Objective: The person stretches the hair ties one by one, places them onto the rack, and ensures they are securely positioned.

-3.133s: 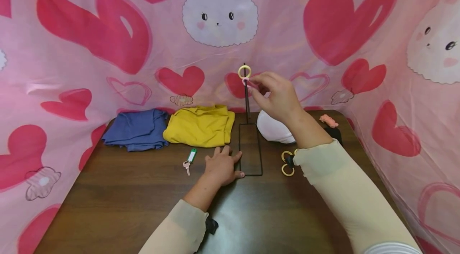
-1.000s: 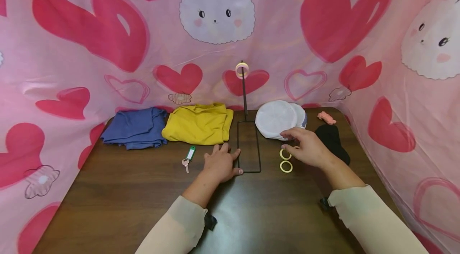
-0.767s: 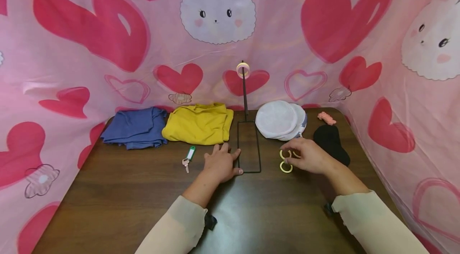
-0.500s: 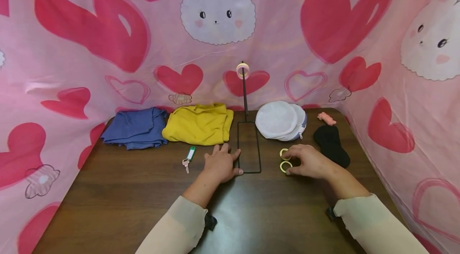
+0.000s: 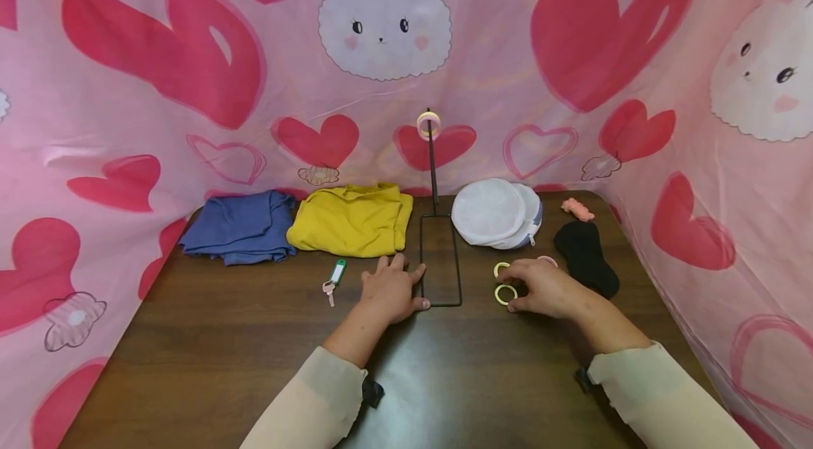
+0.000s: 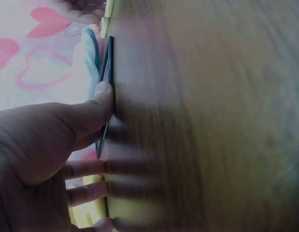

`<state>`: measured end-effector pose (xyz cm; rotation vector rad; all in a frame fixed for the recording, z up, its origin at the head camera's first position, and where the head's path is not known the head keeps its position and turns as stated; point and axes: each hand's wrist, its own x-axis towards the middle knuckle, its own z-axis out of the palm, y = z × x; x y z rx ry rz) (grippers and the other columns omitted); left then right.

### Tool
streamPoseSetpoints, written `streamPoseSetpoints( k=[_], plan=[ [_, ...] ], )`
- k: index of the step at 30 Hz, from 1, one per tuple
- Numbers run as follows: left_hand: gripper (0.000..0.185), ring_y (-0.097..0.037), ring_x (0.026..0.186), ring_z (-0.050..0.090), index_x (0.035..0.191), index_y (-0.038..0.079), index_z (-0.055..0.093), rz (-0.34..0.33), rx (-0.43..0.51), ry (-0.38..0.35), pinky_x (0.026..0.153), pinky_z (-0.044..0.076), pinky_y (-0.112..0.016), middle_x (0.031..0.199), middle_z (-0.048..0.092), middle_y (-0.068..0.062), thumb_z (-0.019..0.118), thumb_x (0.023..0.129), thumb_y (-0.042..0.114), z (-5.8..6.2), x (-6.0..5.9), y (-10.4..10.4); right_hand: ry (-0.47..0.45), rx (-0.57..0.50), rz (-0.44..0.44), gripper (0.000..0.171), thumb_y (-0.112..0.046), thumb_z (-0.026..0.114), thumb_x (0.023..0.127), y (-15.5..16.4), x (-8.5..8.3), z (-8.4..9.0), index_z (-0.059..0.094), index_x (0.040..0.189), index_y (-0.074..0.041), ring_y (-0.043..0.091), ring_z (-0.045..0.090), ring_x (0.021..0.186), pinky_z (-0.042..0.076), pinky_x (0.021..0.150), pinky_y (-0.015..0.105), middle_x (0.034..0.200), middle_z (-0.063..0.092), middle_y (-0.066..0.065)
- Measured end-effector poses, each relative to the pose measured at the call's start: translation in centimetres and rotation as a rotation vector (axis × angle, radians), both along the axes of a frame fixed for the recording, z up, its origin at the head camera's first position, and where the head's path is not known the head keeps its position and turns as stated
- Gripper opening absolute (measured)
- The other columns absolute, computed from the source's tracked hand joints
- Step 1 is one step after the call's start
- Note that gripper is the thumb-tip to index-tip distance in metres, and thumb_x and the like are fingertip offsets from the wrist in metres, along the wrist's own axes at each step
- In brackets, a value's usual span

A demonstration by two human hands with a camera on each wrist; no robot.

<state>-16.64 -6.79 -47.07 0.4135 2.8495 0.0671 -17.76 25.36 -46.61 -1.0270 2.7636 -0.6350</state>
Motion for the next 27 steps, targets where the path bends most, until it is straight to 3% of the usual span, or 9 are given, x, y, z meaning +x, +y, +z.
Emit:
streamPoseSetpoints(
  k=[4,13,22,27],
  plan=[
    [0.077,-0.033,0.128,0.04,0.157,0.039,0.046,0.001,0.001,0.0,0.092,0.043,-0.063,0.148,0.044,-0.008,0.068,0.089,0.067,0.0,0.0,-0.1,-0.042,-0.005,0.028,0.04,-0.014,0.091,0.078,-0.3,-0.2,0.0,0.074,0.114,-0.009,0.016,0.065,0.092,0.055,0.082,0.038,0.102,0.069,-0.001],
    [0.077,-0.033,0.128,0.039,0.157,0.038,0.046,0.0,0.002,0.0,0.093,0.042,-0.064,0.148,0.044,-0.008,0.067,0.089,0.067,0.0,-0.1,-0.1,-0.035,-0.046,0.081,0.03,0.0,0.081,0.08,-0.8,-0.4,-0.4,0.075,0.109,-0.008,0.01,0.061,0.084,0.053,0.075,0.03,0.097,0.068,-0.004],
    [0.078,-0.033,0.129,0.039,0.158,0.039,0.045,0.001,-0.006,0.001,0.094,0.042,-0.064,0.149,0.043,-0.009,0.067,0.089,0.067,-0.1,0.0,-0.1,0.118,-0.117,0.103,0.027,0.001,0.08,0.081,-1.5,0.1,0.8,0.078,0.104,-0.011,0.007,0.061,0.081,0.053,0.072,0.028,0.098,0.071,-0.006],
    [0.078,-0.033,0.13,0.039,0.158,0.04,0.044,0.011,-0.012,-0.009,0.094,0.042,-0.063,0.15,0.043,-0.008,0.067,0.088,0.068,-0.1,0.0,0.0,0.207,-0.171,0.092,0.028,-0.003,0.082,0.082,-2.3,0.4,2.0,0.08,0.105,-0.018,0.003,0.066,0.087,0.056,0.073,0.027,0.104,0.074,-0.01]
  ],
)
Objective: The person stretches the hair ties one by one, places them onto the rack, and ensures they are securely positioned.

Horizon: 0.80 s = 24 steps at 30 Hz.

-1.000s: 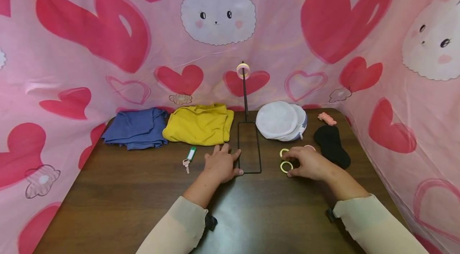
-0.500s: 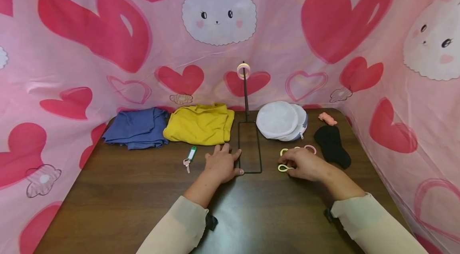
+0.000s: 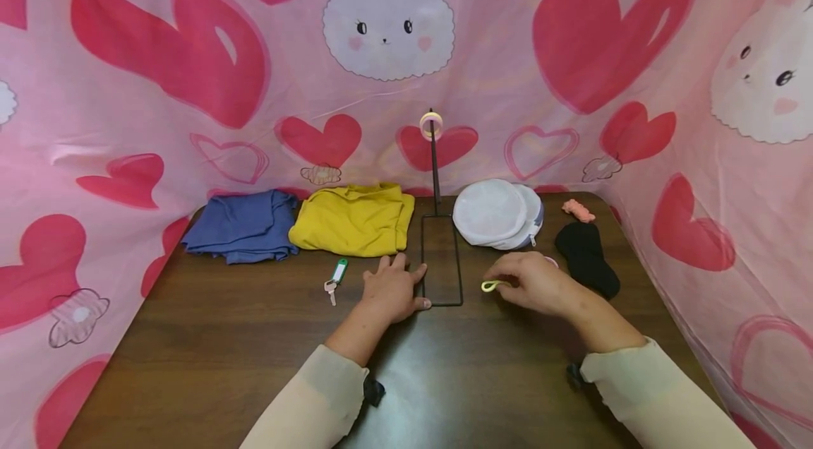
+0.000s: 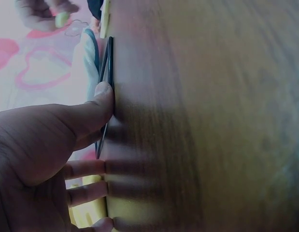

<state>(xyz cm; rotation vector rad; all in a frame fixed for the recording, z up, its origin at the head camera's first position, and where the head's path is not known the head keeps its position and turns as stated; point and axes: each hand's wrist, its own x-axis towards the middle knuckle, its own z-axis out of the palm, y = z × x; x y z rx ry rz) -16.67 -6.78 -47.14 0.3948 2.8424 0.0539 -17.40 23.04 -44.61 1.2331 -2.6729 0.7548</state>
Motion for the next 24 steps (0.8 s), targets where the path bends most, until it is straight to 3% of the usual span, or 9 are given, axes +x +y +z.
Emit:
streamPoseSetpoints(
  k=[10,17,24],
  plan=[
    [0.078,-0.033,0.128,0.039,0.158,0.04,0.045,0.001,0.001,-0.007,0.094,0.042,-0.063,0.148,0.044,-0.009,0.067,0.089,0.068,0.1,0.1,0.0,0.13,-0.112,0.022,0.032,-0.002,0.085,0.08,-2.2,0.1,3.7,0.08,0.107,-0.017,0.011,0.068,0.095,0.058,0.08,0.033,0.104,0.074,-0.008],
    [0.078,-0.033,0.128,0.04,0.157,0.04,0.045,0.002,-0.003,0.001,0.094,0.043,-0.063,0.147,0.044,-0.009,0.067,0.088,0.069,0.1,0.1,0.0,0.22,-0.251,0.069,0.029,-0.002,0.083,0.08,-3.7,0.0,6.7,0.08,0.107,-0.014,0.012,0.068,0.095,0.052,0.086,0.021,0.103,0.075,-0.007],
    [0.078,-0.033,0.128,0.04,0.157,0.04,0.045,-0.004,0.001,0.003,0.094,0.043,-0.063,0.147,0.045,-0.008,0.067,0.088,0.069,0.0,0.0,-0.1,0.307,-0.341,0.109,0.031,0.0,0.083,0.079,-5.1,0.0,9.8,0.08,0.107,-0.012,0.016,0.07,0.096,0.048,0.093,0.016,0.103,0.076,-0.003]
  ],
)
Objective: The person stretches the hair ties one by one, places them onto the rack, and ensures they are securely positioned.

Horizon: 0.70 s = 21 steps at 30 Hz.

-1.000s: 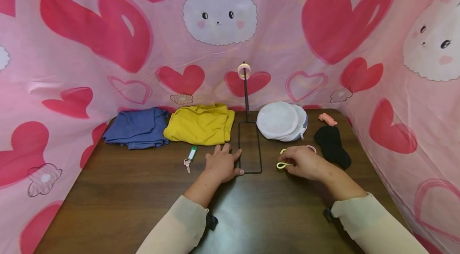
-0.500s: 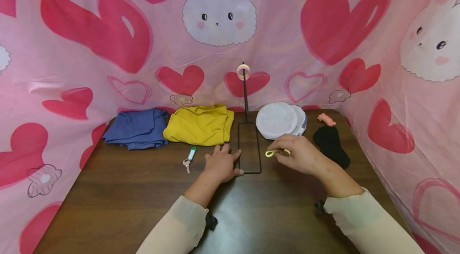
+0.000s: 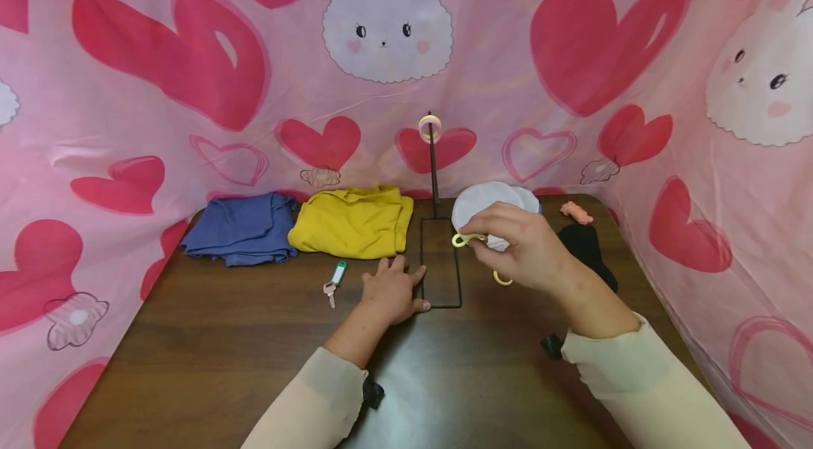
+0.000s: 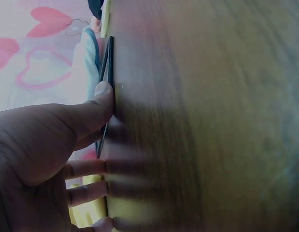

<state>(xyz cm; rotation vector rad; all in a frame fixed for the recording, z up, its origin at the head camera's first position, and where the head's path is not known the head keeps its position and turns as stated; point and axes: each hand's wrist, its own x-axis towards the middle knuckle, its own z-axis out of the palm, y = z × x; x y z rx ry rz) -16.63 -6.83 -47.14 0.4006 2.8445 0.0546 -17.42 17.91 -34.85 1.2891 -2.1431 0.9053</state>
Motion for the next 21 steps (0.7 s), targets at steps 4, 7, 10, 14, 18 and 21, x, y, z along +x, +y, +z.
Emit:
streamPoseSetpoints(
  k=[4,7,10,14,18,21],
  plan=[
    [0.077,-0.032,0.128,0.039,0.157,0.04,0.046,0.001,0.008,0.009,0.094,0.042,-0.064,0.146,0.045,-0.008,0.067,0.089,0.069,-0.1,0.0,-0.1,0.07,-0.052,0.04,0.025,-0.003,0.081,0.082,-1.0,-0.1,1.8,0.081,0.106,-0.01,0.019,0.07,0.095,0.049,0.093,0.018,0.103,0.076,0.0],
    [0.077,-0.032,0.128,0.039,0.157,0.04,0.046,0.002,0.009,0.012,0.094,0.042,-0.064,0.145,0.045,-0.007,0.067,0.089,0.069,-0.2,0.1,-0.2,0.144,-0.091,0.074,0.015,-0.01,0.077,0.09,-1.8,-0.1,3.0,0.08,0.105,-0.008,0.021,0.07,0.094,0.05,0.093,0.022,0.102,0.076,0.002],
    [0.077,-0.032,0.128,0.039,0.157,0.041,0.045,0.0,0.008,0.012,0.094,0.042,-0.065,0.145,0.045,-0.007,0.066,0.089,0.069,-0.3,0.0,-0.2,0.186,-0.135,0.099,0.014,-0.016,0.073,0.095,-2.4,0.1,4.1,0.08,0.103,-0.006,0.022,0.07,0.093,0.051,0.094,0.024,0.1,0.076,0.003],
    [0.077,-0.033,0.129,0.039,0.157,0.041,0.045,-0.007,0.008,0.012,0.094,0.042,-0.065,0.146,0.044,-0.007,0.066,0.089,0.07,-0.4,-0.1,-0.2,0.208,-0.178,0.109,0.014,-0.016,0.074,0.095,-3.0,0.5,5.0,0.08,0.101,-0.005,0.021,0.07,0.089,0.052,0.09,0.023,0.098,0.076,0.004],
    [0.077,-0.033,0.128,0.039,0.157,0.041,0.045,-0.014,0.011,0.015,0.093,0.042,-0.065,0.147,0.045,-0.008,0.066,0.089,0.07,-0.6,-0.2,-0.2,0.227,-0.19,0.097,0.014,-0.016,0.073,0.096,-3.3,0.7,5.6,0.081,0.101,-0.005,0.019,0.07,0.087,0.052,0.088,0.022,0.098,0.077,0.004],
    [0.077,-0.033,0.128,0.039,0.157,0.041,0.045,-0.016,0.011,0.021,0.093,0.042,-0.065,0.146,0.045,-0.007,0.065,0.089,0.07,-0.7,-0.2,-0.3,0.242,-0.183,0.073,0.015,-0.015,0.073,0.095,-3.4,0.5,5.8,0.081,0.102,-0.005,0.02,0.07,0.087,0.053,0.087,0.022,0.098,0.077,0.004]
  ],
)
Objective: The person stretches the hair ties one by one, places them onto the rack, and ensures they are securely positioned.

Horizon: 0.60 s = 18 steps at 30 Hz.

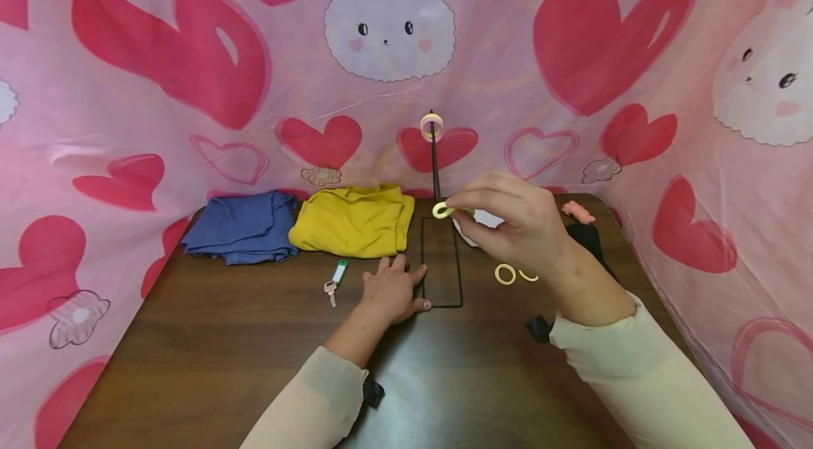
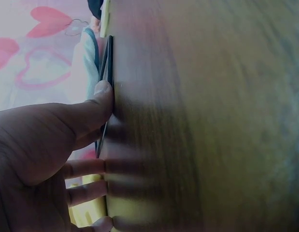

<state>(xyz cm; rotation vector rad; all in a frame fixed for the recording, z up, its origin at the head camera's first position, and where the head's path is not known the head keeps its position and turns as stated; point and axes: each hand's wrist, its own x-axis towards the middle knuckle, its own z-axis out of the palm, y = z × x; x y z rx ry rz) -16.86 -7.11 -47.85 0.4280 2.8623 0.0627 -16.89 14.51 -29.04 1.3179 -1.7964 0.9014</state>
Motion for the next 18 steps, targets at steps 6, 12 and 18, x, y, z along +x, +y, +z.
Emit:
streamPoseSetpoints(
  k=[6,12,18],
  plan=[
    [0.077,-0.032,0.128,0.039,0.157,0.041,0.044,0.003,-0.004,0.007,0.093,0.043,-0.064,0.146,0.045,-0.007,0.065,0.089,0.07,0.0,0.0,0.0,0.006,0.015,-0.049,0.019,-0.003,0.079,0.084,0.1,-0.7,0.0,0.08,0.103,-0.005,0.021,0.07,0.086,0.054,0.084,0.026,0.098,0.077,0.005],
    [0.077,-0.032,0.127,0.04,0.157,0.041,0.045,0.001,0.002,0.004,0.092,0.043,-0.064,0.145,0.046,-0.008,0.066,0.089,0.07,0.2,0.1,0.0,-0.069,0.005,-0.082,0.027,0.004,0.082,0.079,0.1,-1.8,-0.5,0.081,0.103,-0.008,0.018,0.068,0.083,0.051,0.086,0.02,0.095,0.076,0.002],
    [0.077,-0.032,0.128,0.039,0.157,0.041,0.044,0.001,0.008,-0.001,0.093,0.042,-0.064,0.145,0.045,-0.008,0.066,0.089,0.069,0.1,0.1,0.1,-0.102,-0.007,-0.12,0.03,0.005,0.084,0.079,-0.1,-3.5,-1.2,0.082,0.105,-0.009,0.019,0.069,0.084,0.051,0.086,0.02,0.096,0.077,0.002]
  ],
)
